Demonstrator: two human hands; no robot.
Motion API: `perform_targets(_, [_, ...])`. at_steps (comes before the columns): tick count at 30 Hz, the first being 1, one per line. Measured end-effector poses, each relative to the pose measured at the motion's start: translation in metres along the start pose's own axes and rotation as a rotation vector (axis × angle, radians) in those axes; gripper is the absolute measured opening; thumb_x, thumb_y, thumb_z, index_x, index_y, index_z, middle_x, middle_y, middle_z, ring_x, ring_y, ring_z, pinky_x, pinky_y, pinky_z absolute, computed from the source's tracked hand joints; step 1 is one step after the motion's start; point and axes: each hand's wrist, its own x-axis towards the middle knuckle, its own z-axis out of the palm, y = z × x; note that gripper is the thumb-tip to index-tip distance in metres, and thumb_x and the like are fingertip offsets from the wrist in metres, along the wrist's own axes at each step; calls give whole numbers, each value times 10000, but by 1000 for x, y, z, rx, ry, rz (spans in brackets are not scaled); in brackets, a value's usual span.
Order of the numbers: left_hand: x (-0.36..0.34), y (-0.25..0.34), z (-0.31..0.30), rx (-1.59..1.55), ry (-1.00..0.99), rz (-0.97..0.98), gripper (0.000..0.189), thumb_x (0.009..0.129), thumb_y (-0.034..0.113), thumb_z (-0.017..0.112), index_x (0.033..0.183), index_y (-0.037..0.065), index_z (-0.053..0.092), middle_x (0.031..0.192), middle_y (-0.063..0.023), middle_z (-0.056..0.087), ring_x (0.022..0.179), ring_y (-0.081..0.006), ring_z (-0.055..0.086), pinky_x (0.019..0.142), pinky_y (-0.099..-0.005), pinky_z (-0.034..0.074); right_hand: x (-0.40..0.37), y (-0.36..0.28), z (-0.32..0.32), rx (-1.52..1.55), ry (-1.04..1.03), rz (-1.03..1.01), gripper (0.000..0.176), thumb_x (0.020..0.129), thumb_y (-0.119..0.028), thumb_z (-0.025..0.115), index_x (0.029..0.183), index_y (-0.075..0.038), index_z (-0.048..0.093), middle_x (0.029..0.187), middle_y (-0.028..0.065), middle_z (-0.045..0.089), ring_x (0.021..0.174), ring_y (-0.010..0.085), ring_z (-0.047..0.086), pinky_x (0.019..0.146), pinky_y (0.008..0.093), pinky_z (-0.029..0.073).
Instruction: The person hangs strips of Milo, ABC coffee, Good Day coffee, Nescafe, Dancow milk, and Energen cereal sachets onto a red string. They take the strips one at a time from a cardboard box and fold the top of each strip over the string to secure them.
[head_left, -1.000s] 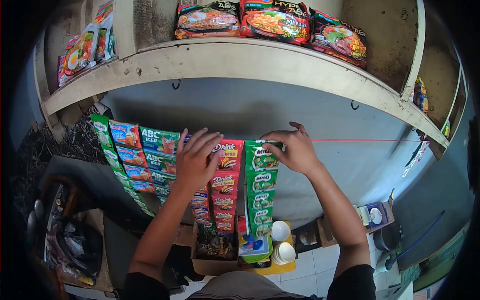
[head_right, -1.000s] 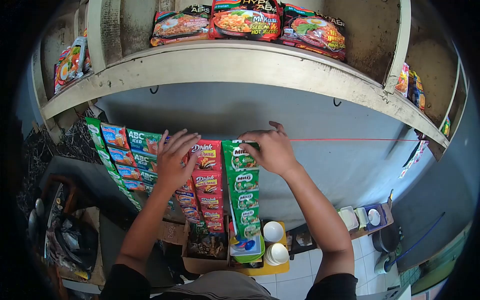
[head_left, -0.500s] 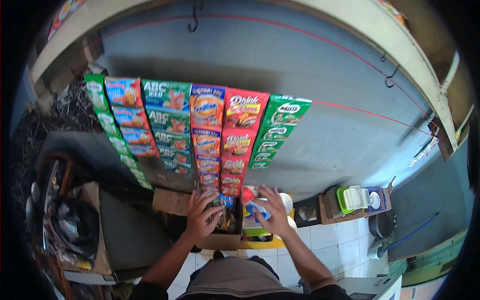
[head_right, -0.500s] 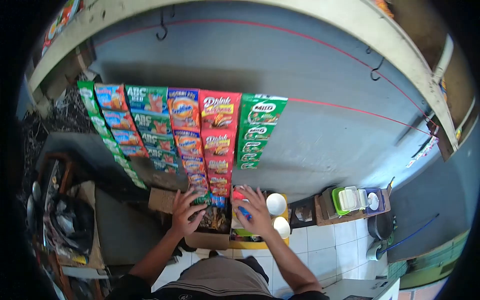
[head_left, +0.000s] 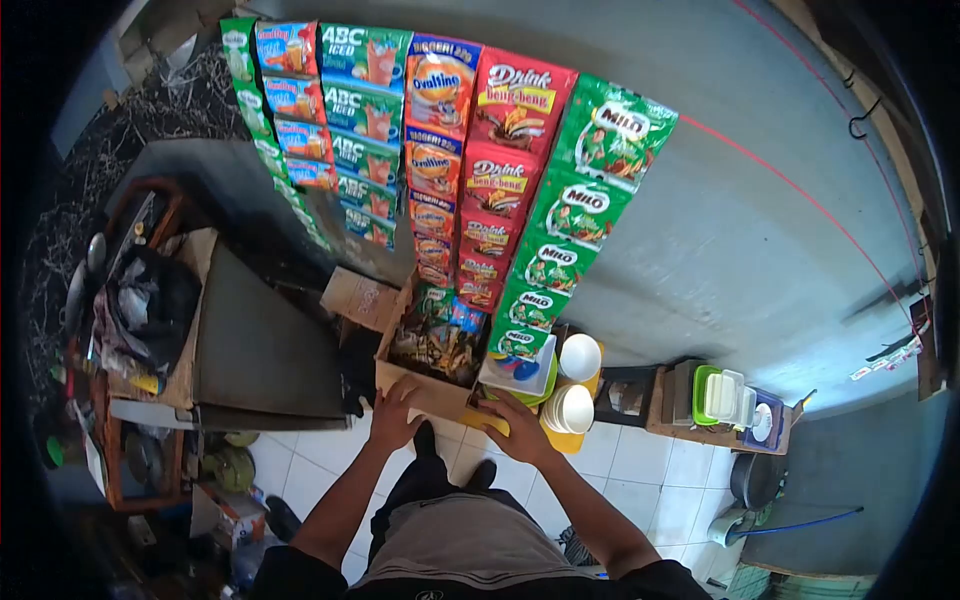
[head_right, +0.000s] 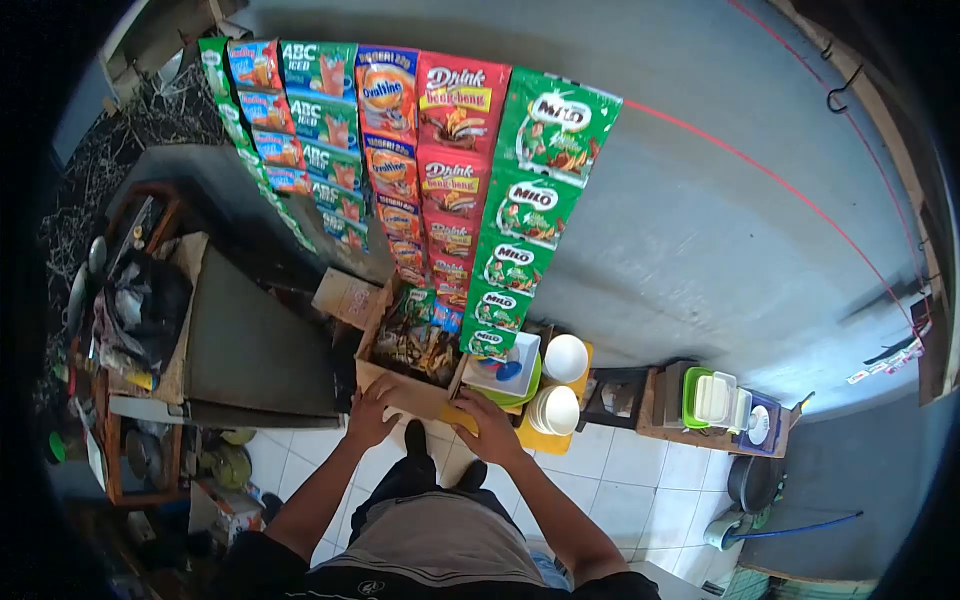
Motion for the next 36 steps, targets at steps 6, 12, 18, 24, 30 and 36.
perform_targets(6, [-23, 18, 13, -37, 92, -13, 496, 767, 222, 715, 1228, 130, 554, 1428, -127, 381, 1300, -292, 388, 1046, -515, 312, -21, 5, 45, -1, -102, 8, 436, 844, -233, 644, 1245, -124, 510, 1345, 188, 452, 1235, 367, 444, 1029, 424, 375])
perform_targets(12, [-61, 11, -2, -230, 206, 22, 435, 749, 179, 734, 1161, 114, 612, 1371, -137, 456, 1257, -314, 446, 1043, -436, 355, -20, -18, 69, 71, -148, 43, 430, 846, -213, 647, 1242, -119, 509, 1337, 167, 467, 1242, 346, 445, 1032, 415, 372])
perform_targets(18, [-81, -32, -29, -386, 166, 21, 394, 773, 201, 724, 1143, 127, 610, 1339, -94, 491, 1198, -293, 502, 986, -400, 419, 12, -30, 91, 119, 14, 40, 415, 835, -140, 666, 1220, -81, 522, 1276, 151, 518, 1202, 317, 484, 1005, 388, 392])
perform_targets(24, [-82, -70, -60, -480, 211, 99, 339, 793, 185, 709, 1114, 118, 622, 1270, -98, 541, 1162, -294, 532, 972, -393, 432, 55, -52, 133, 189, 137, 178, 401, 843, -162, 680, 1211, -100, 532, 1213, 102, 563, 1046, 222, 593, 836, 368, 502])
perform_targets(30, [-73, -86, -44, -604, 141, 41, 329, 801, 171, 707, 1108, 95, 616, 1199, -102, 586, 1126, -282, 562, 941, -366, 454, 72, -52, 162, 349, 179, 275, 409, 848, -157, 680, 1221, -93, 527, 1167, 87, 580, 1042, 208, 593, 818, 335, 516])
perform_targets(36, [-50, -78, -35, -668, 109, 2, 296, 815, 139, 691, 1094, 73, 618, 1073, -108, 637, 1022, -249, 616, 883, -348, 483, 98, -6, 138, 458, 211, 340, 365, 847, -154, 661, 1176, -50, 544, 1056, 125, 624, 852, 224, 647, 727, 341, 526])
